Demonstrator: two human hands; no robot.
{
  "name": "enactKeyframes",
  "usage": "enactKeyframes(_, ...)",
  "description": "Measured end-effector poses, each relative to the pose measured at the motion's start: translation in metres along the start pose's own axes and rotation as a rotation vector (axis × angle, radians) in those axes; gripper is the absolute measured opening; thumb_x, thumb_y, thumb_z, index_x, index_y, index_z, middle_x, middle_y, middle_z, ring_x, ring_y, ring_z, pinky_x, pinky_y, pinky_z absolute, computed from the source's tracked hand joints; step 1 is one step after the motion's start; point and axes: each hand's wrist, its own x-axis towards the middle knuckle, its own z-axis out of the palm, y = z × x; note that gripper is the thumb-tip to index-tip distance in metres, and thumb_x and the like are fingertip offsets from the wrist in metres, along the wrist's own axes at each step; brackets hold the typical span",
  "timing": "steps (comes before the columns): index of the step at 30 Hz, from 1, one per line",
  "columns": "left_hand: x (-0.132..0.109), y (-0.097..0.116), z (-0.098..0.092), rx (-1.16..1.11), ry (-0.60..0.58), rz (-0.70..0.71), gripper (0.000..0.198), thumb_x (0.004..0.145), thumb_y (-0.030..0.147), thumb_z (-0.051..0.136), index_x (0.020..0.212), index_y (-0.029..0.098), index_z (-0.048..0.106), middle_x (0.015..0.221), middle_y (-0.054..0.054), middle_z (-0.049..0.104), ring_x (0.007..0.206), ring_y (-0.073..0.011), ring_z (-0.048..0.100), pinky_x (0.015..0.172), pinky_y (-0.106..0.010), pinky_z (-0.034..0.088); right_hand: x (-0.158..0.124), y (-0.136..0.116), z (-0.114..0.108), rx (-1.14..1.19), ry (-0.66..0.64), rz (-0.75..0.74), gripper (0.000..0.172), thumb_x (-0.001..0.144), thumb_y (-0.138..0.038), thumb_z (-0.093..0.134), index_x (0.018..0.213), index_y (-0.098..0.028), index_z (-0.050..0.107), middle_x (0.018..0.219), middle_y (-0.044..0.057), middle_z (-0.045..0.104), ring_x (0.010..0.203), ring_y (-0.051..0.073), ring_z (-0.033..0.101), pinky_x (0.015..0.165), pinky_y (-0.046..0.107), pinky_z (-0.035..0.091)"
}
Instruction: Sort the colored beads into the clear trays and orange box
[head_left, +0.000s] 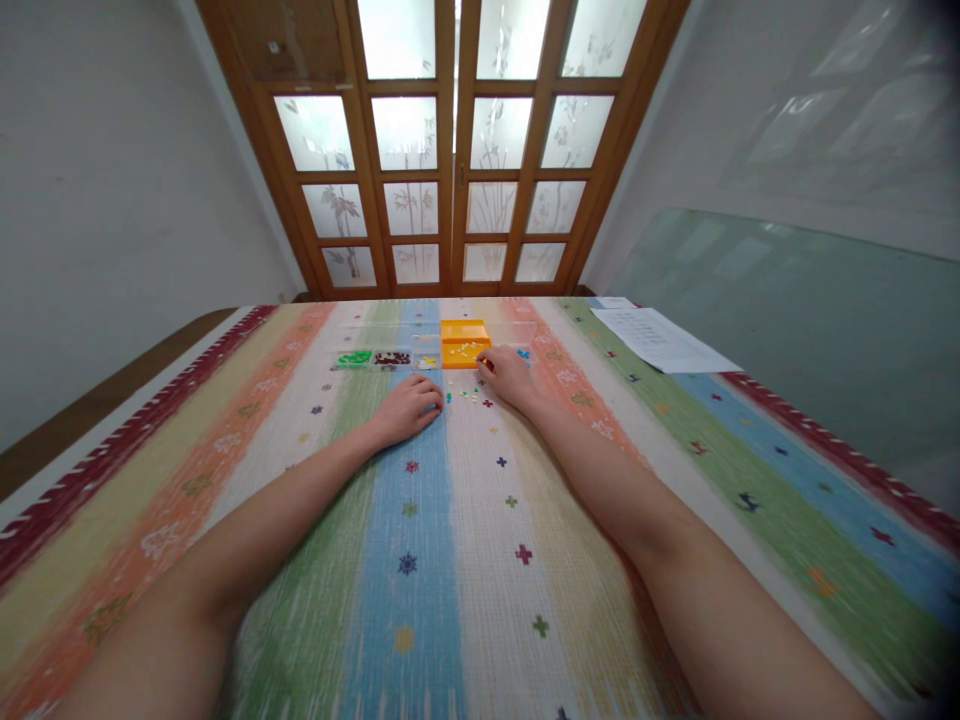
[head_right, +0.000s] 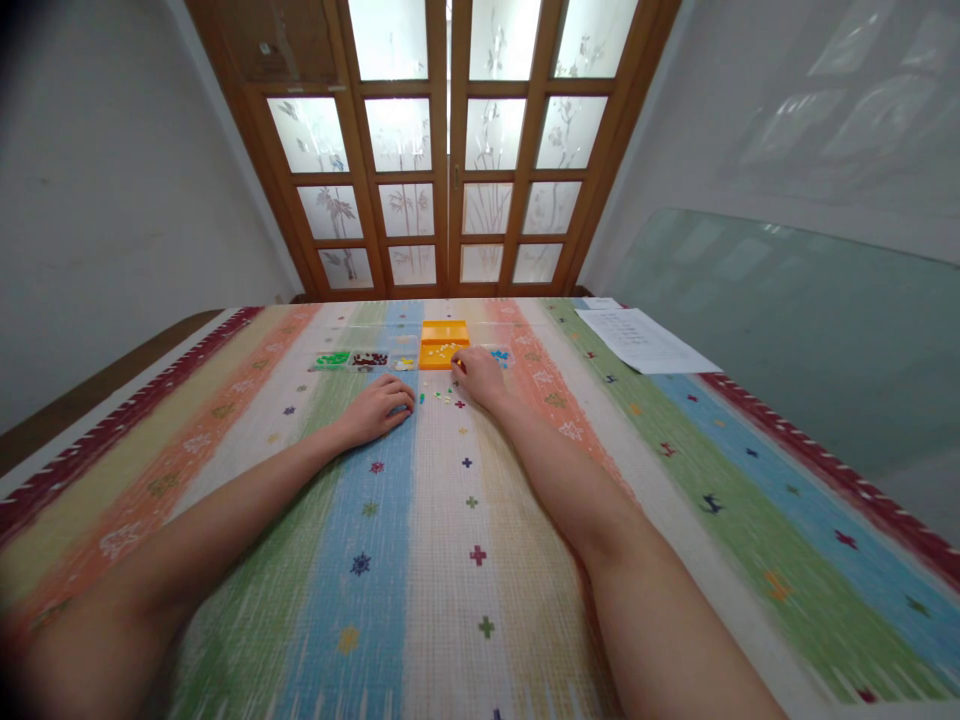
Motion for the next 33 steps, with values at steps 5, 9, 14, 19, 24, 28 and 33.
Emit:
enactKeyframes(5,-0.003,-0.014,-0.002,0.013,0.063,-0.096,0.013,0.097,0.024,0.06,0.1,0.023,0.073,0.109,-0.007,0.071,0.111,-0.0264,0.058,0.105,-0.045,0.047,-0.001,-0.005,0.003,0.025,-0.022,-0.058,0.016,0.096,-0.017,0.059,0.099,-0.019,0.074,0.1,0.009,0.074,0.096,0.023,0.061,0.085,0.032,0.042)
enactKeyframes(9,-0.009,-0.043,-0.009,0.048,0.154,-0.243,0.014,0.095,0.025,0.06,0.097,0.023,0.074,0.107,-0.007,0.072,0.11,-0.0273,0.058,0.102,-0.044,0.046,-0.002,-0.009,0.005,0.012,-0.04,-0.102,0.016,0.098,-0.02,0.058,0.098,-0.02,0.074,0.098,0.009,0.074,0.094,0.023,0.061,0.084,0.032,0.041)
enactKeyframes(14,-0.02,-0.096,-0.023,0.084,0.349,-0.507,0.02,0.094,0.031,0.059,0.095,0.021,0.076,0.101,-0.009,0.074,0.102,-0.0279,0.062,0.099,-0.045,0.046,-0.004,-0.011,0.006,-0.028,-0.056,-0.102,0.016,0.099,-0.023,0.058,0.097,-0.02,0.074,0.094,0.007,0.074,0.091,0.022,0.061,0.081,0.031,0.041)
enactKeyframes(19,-0.037,-0.143,-0.032,0.02,0.496,-0.773,0.027,0.09,0.037,0.059,0.098,0.019,0.077,0.099,-0.008,0.076,0.095,-0.0255,0.066,0.09,-0.038,0.049,-0.005,-0.013,0.006,-0.04,-0.072,-0.12,0.015,0.099,-0.024,0.059,0.098,-0.02,0.074,0.097,0.007,0.075,0.093,0.022,0.062,0.083,0.031,0.041)
enactKeyframes(24,-0.056,-0.167,-0.031,0.02,0.543,-0.92,0.03,0.089,0.037,0.058,0.102,0.019,0.078,0.099,-0.008,0.078,0.093,-0.0256,0.068,0.086,-0.035,0.05,-0.006,-0.017,0.004,-0.041,-0.086,-0.131,0.017,0.1,-0.025,0.058,0.099,-0.02,0.074,0.097,0.008,0.074,0.092,0.021,0.062,0.082,0.031,0.041)
enactKeyframes(28,-0.062,-0.167,-0.029,0.08,0.549,-0.931,0.031,0.091,0.033,0.055,0.107,0.018,0.078,0.107,-0.01,0.078,0.099,-0.0267,0.067,0.091,-0.037,0.049,-0.005,-0.016,0.004,-0.013,-0.081,-0.113,0.017,0.099,-0.025,0.058,0.099,-0.02,0.075,0.097,0.008,0.074,0.092,0.022,0.062,0.082,0.031,0.041)
enactKeyframes(33,-0.06,-0.156,-0.028,0.136,0.495,-0.824,0.029,0.092,0.032,0.054,0.105,0.019,0.077,0.107,-0.011,0.076,0.1,-0.0275,0.065,0.095,-0.041,0.048,-0.003,-0.013,0.0,0.068,-0.146,-0.134,0.017,0.096,-0.022,0.059,0.098,-0.021,0.076,0.092,0.006,0.073,0.088,0.02,0.062,0.079,0.03,0.041)
